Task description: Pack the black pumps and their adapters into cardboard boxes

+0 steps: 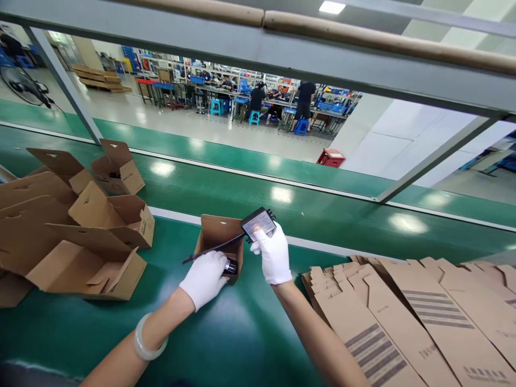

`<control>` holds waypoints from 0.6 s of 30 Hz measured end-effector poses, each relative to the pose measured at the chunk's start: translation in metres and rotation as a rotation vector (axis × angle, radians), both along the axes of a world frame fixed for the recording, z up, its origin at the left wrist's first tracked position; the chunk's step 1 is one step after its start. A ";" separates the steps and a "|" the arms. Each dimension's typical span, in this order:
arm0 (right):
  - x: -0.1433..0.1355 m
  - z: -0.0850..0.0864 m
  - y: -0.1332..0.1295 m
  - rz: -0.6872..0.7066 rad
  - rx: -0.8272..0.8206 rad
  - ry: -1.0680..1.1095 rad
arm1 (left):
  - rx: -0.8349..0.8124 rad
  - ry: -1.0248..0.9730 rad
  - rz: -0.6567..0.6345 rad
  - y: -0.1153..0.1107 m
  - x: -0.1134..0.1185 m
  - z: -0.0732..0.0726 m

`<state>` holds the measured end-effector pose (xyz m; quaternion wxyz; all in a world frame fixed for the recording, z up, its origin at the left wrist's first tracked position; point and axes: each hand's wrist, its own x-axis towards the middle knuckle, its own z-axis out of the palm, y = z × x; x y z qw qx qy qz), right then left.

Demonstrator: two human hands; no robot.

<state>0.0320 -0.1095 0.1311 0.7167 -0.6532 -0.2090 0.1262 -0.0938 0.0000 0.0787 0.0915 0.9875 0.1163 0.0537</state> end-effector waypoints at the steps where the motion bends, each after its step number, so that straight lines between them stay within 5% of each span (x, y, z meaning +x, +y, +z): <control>1: 0.000 -0.007 0.004 -0.062 -0.108 -0.128 | 0.000 0.008 -0.004 -0.001 -0.001 0.000; 4: -0.005 -0.018 0.007 -0.036 -0.515 -0.699 | -0.001 0.037 -0.006 -0.004 -0.001 0.001; 8: -0.024 -0.004 0.017 0.192 -1.165 -1.348 | -0.026 0.083 0.008 -0.008 0.002 0.006; 12: -0.037 0.006 0.050 0.312 -1.494 -1.279 | -0.065 0.097 0.048 -0.011 0.007 0.005; 18: -0.033 -0.017 0.072 0.551 -1.539 -1.233 | -0.144 -0.017 0.053 -0.011 -0.011 0.002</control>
